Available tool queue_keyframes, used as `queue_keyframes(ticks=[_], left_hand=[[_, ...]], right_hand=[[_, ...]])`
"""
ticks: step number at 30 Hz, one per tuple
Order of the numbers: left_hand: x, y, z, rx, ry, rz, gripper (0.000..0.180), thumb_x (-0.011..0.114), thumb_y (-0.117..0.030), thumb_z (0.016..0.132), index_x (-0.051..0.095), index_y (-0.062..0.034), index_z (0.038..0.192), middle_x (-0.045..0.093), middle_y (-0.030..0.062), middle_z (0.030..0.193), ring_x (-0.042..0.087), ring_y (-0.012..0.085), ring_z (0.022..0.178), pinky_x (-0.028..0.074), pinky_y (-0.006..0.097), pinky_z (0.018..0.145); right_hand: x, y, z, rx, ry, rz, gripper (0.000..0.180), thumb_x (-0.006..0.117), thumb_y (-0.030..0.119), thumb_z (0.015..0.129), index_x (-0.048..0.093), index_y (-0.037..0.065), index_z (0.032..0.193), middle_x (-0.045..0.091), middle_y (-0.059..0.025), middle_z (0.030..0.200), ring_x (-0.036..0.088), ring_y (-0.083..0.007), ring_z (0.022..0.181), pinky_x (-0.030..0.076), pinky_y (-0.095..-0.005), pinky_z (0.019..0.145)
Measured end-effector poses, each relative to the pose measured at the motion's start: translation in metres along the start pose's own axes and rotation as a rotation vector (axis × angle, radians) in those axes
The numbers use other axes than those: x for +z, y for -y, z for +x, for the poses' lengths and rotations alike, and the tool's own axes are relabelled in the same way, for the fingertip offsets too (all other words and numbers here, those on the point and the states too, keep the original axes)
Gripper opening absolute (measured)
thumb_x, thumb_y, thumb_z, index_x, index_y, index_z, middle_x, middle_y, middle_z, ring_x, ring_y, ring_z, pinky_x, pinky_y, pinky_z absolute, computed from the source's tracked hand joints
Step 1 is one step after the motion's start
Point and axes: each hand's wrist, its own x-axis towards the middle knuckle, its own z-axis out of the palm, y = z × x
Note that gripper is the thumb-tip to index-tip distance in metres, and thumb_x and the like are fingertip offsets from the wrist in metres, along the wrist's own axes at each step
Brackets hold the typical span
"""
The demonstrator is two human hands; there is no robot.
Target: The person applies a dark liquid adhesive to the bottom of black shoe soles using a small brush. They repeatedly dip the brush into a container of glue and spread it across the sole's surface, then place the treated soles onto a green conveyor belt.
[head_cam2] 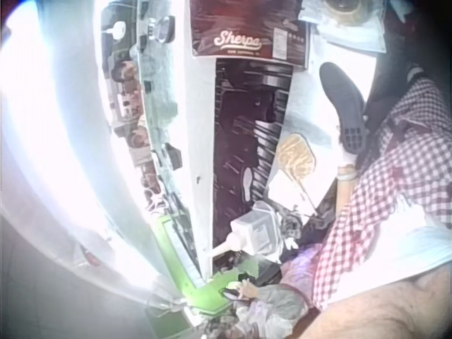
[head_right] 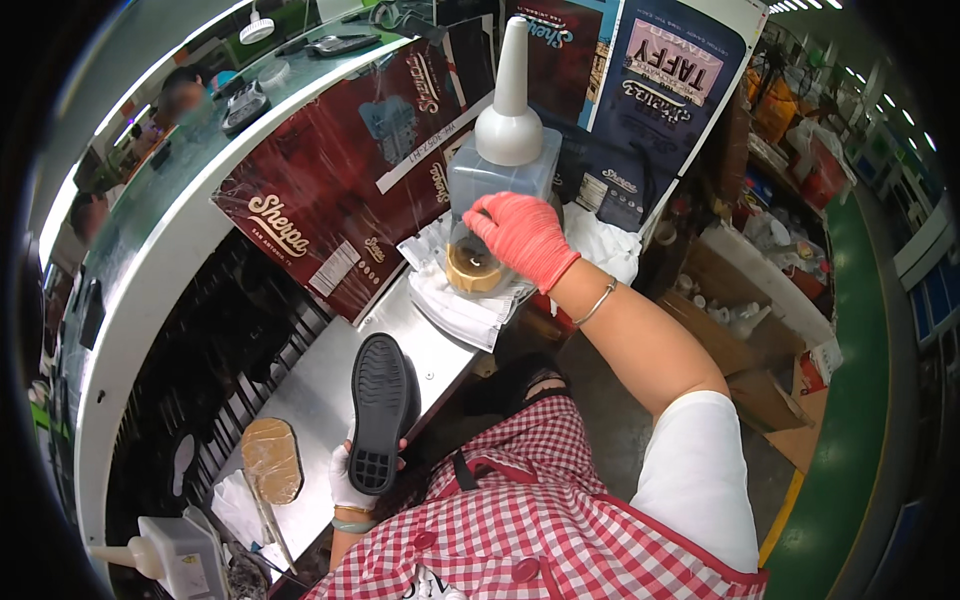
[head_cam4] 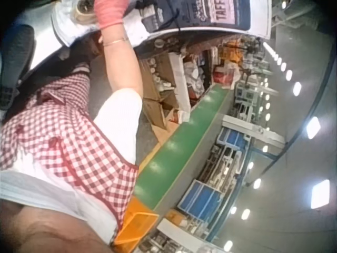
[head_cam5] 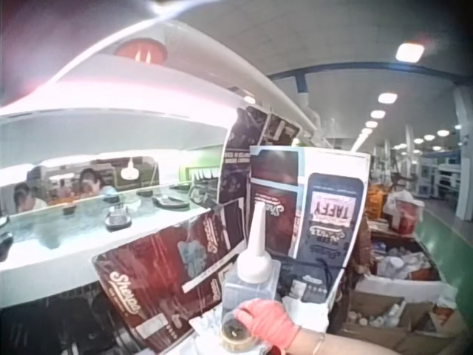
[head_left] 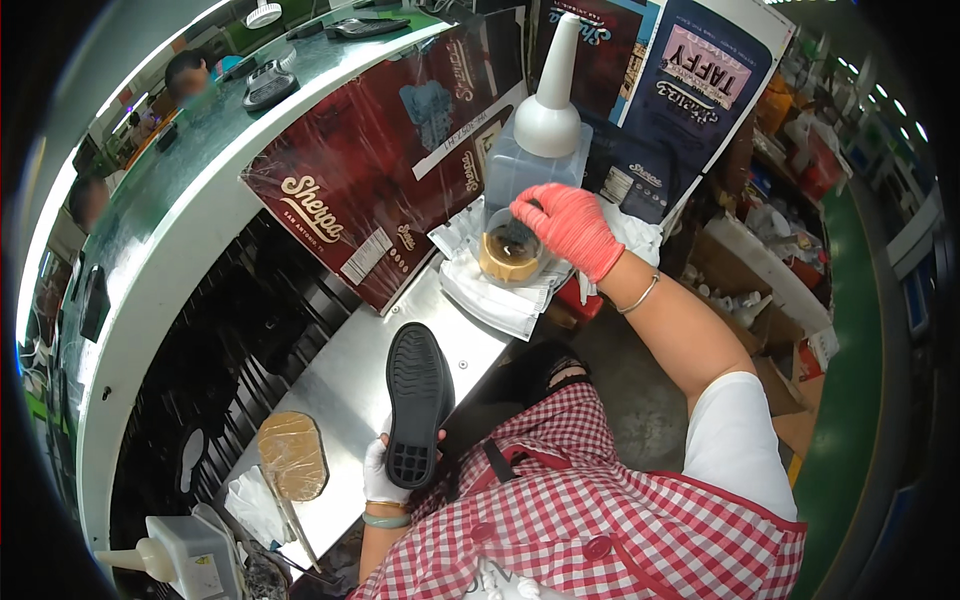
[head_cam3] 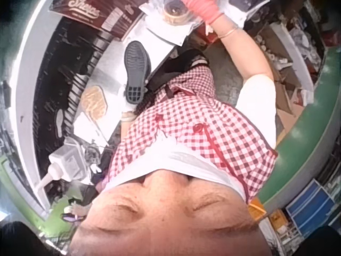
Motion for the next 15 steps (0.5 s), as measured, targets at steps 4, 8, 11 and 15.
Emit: queue_keyframes(ticks=[4,8,11,15], left_hand=[[-0.001,-0.003,-0.004,0.027,-0.053,-0.081,0.056,0.051,-0.040,0.088,0.043,-0.0009,0.128,0.057,0.0211,0.113,0.061,0.0369,0.098,0.055,0.045,0.071],[0.001,-0.005,-0.004,0.063,-0.039,-0.087,0.057,0.049,-0.038,0.090,0.039,-0.0002,0.131,0.055,0.0225,0.116,0.061,0.0360,0.100,0.056,0.043,0.074],[0.025,-0.015,-0.012,0.109,-0.034,-0.035,0.057,0.051,-0.038,0.089,0.039,0.0005,0.130,0.055,0.0231,0.115,0.061,0.0364,0.099,0.056,0.042,0.075],[0.052,-0.033,-0.014,0.207,-0.059,0.029,0.051,0.052,-0.036,0.088,0.045,-0.0022,0.126,0.059,0.0221,0.107,0.062,0.0357,0.092,0.056,0.043,0.069]], right_hand=[[-0.023,0.016,0.003,-0.084,-0.101,0.076,0.024,0.063,0.027,0.083,0.068,0.005,0.090,0.065,-0.0149,0.085,0.063,-0.0300,0.079,0.049,-0.0351,0.071],[-0.032,0.016,0.005,-0.101,-0.124,0.099,0.024,0.064,0.027,0.083,0.068,0.003,0.090,0.065,-0.0149,0.083,0.064,-0.0278,0.077,0.049,-0.0333,0.069],[-0.037,0.012,0.008,-0.042,-0.095,0.169,0.027,0.062,0.031,0.083,0.068,0.006,0.089,0.065,-0.0160,0.083,0.062,-0.0313,0.079,0.048,-0.0372,0.071],[-0.029,0.006,0.006,0.007,-0.071,0.207,0.029,0.061,0.035,0.083,0.068,0.007,0.089,0.064,-0.0172,0.083,0.061,-0.0338,0.081,0.048,-0.0380,0.072]])
